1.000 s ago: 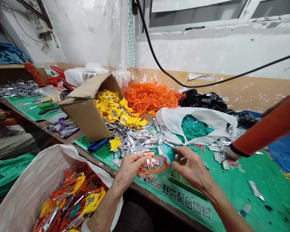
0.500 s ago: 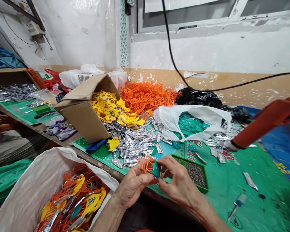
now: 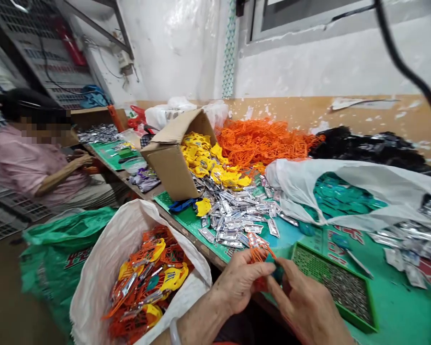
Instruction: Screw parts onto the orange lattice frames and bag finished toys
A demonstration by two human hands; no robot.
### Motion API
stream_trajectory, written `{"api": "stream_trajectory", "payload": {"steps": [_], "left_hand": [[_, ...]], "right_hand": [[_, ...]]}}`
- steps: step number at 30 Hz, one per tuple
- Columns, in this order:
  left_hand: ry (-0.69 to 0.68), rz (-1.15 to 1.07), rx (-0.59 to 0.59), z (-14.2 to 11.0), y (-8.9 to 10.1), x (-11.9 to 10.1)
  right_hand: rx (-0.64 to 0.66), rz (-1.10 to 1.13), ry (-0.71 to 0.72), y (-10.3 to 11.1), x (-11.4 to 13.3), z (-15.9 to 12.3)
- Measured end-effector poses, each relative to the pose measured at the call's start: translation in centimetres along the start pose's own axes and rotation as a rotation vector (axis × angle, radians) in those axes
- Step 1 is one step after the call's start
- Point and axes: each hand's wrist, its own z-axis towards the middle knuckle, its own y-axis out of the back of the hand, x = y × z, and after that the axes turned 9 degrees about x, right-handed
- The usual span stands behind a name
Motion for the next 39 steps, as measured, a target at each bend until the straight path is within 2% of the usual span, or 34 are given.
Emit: {"api": "stream_trajectory", "payload": {"steps": [1, 3, 5, 7, 8, 10, 17, 21, 28, 33, 39], "left_hand": [[0.015, -0.020, -0.008, 0.0, 0.0, 0.0], [0.028, -0.023, -0.024, 0.0, 0.1, -0.1], [0.066, -0.005, -0.007, 0.0, 0.3, -0.1], [0.134, 0.013, 0.032, -0.1, 0.6, 0.0], [0.169, 0.022, 0.051, -0.1, 0.7, 0.1], [0.234, 0.037, 0.085, -0.2, 0.9, 0.3], [0.397, -0.022, 0.261, -0.9, 0.9, 0.7], [0.405, -0.129, 0.276, -1.7, 1.1, 1.1], [0.290, -0.220, 0.181, -2.3, 1.6, 1.7], [0.184, -0.204, 0.126, -2.6, 1.1, 2.2], [0.142, -0.163, 0.063, -2.9, 0.2, 2.5]], "right_hand": [[0.021, 0.029, -0.001, 0.0, -0.2, -0.1], [0.164, 0.170, 0.011, 0.8, -0.7, -0.2], [0.394, 0.324, 0.015, 2.2, -1.1, -0.1], [0.609, 0.389, -0.006, 3.9, -1.5, 0.2], [0.677, 0.387, -0.021, 4.7, -1.6, 0.4], [0.728, 0.364, -0.021, 6.0, -1.7, 0.9], [0.599, 0.307, 0.241, 7.6, -0.2, 0.8], [0.465, 0.255, 0.302, 7.2, 0.1, -0.6], [0.176, 0.187, 0.156, 5.6, -0.8, -2.9], [-0.047, 0.097, 0.037, 4.5, 0.5, -4.6], [-0.106, -0.103, -0.030, 2.4, 2.4, -5.7]]}}
